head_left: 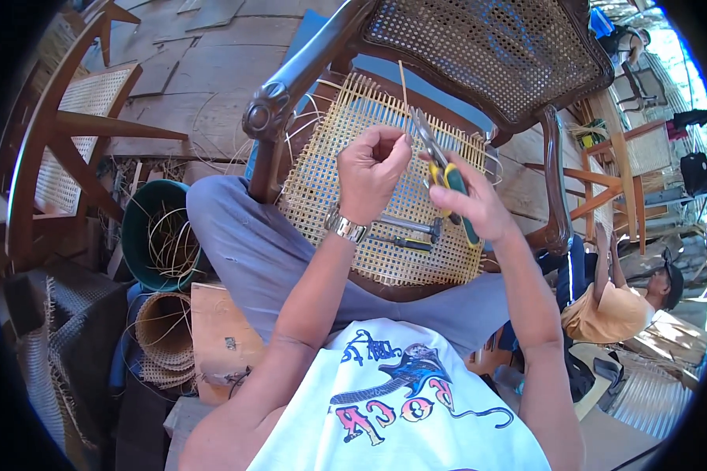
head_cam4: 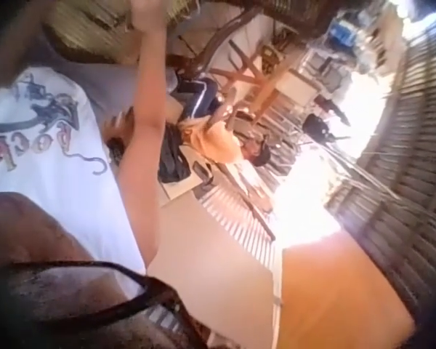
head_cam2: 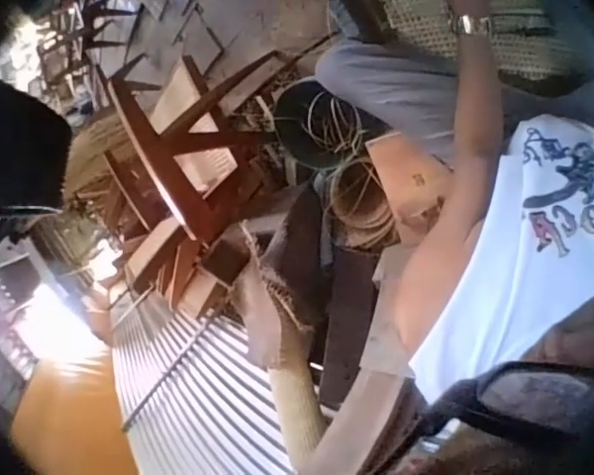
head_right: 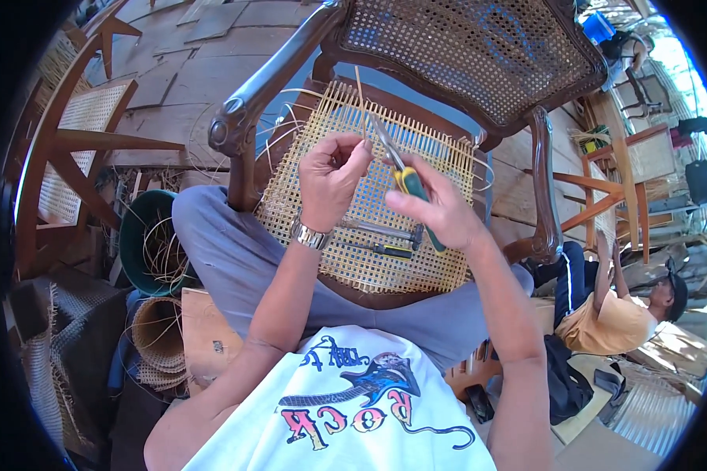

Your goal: Weaving cane strips into a wooden chair seat frame and trimming the excess.

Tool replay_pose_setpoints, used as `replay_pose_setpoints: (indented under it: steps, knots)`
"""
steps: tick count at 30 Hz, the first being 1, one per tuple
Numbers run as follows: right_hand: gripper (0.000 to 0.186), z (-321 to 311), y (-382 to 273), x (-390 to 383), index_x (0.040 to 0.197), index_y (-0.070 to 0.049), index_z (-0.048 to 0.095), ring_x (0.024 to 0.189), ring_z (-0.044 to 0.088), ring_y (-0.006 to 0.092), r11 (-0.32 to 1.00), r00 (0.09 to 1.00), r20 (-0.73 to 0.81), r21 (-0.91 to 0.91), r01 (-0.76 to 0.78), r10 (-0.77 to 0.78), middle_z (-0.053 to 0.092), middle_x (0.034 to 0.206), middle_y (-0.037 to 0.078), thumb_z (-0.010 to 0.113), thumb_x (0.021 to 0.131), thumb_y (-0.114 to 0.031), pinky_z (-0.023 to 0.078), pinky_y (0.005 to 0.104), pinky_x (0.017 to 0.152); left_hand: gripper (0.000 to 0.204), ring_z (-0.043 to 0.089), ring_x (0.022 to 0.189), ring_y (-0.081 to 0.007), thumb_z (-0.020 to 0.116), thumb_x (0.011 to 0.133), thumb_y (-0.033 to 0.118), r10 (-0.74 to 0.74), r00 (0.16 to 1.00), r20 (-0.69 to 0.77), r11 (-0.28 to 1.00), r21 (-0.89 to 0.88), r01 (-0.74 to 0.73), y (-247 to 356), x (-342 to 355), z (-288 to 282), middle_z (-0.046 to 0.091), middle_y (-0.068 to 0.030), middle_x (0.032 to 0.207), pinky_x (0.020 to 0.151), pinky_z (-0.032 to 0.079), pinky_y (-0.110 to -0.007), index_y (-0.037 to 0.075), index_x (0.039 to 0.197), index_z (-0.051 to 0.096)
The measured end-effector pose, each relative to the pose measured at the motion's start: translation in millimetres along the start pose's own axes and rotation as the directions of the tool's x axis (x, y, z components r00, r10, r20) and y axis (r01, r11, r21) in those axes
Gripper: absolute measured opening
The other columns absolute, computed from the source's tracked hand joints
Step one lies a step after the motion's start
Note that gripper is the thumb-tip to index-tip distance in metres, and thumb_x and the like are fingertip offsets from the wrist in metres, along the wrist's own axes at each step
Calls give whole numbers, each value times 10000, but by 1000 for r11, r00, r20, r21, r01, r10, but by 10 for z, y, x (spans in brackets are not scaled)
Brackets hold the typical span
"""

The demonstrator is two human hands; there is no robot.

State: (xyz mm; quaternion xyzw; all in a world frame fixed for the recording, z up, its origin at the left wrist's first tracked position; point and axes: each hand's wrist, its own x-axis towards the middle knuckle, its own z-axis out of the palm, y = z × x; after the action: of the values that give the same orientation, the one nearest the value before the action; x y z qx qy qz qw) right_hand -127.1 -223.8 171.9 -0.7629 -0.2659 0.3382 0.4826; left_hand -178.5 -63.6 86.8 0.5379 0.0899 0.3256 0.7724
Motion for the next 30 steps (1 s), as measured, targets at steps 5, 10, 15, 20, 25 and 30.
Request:
replay_pose_setpoints:
  steps: [5,10,15,20,25,30]
  knots:
    - [568,5,-228,195,1352,-28,495,762,467,46,998,994,86,-3,69,-69,505,864,-41,665,859,-254,373,203,669,58,573,635,-12,676,885,61,-22,999,-32,1000,-9,22,30,11,-64,649,20,723,555,450,-188,9,904,659]
    - [563,-21,-206,185,1334,-26,515,757,458,42,998,996,77,-31,47,-45,512,866,-43,685,851,-259,364,195,667,47,551,621,-1,667,887,53,3,1000,-31,1000,21,-3,11,7,-76,638,30,714,539,424,-181,11,905,656]
    - [518,-60,-170,140,1263,-5,528,840,485,48,999,997,71,36,-34,32,527,939,-29,720,848,-250,414,202,730,80,570,631,-23,680,891,67,-24,1000,16,999,-28,25,4,-6,-62,652,12,740,559,448,-183,9,944,666]
    - [535,-76,-184,146,1284,-22,537,798,477,51,999,1000,30,-41,-8,9,526,898,-35,698,848,-289,390,201,706,87,564,631,-23,676,893,68,-14,1000,4,1000,-22,14,-31,-24,-43,651,11,748,559,448,-187,9,957,666]
    - [549,-151,-81,160,1298,-40,549,750,477,52,1000,999,-44,-29,-9,8,522,844,-35,679,842,-317,370,199,668,100,563,636,-25,671,900,74,16,1000,-6,999,-37,-16,-24,-10,-30,652,9,752,570,449,-185,7,974,665]
    - [505,-101,-167,123,1287,-35,548,722,479,48,997,998,27,-64,50,-48,533,835,-29,664,857,-275,375,211,620,105,583,657,-30,671,903,81,-42,998,42,999,6,42,-92,-22,-19,657,0,756,583,456,-183,7,977,665]
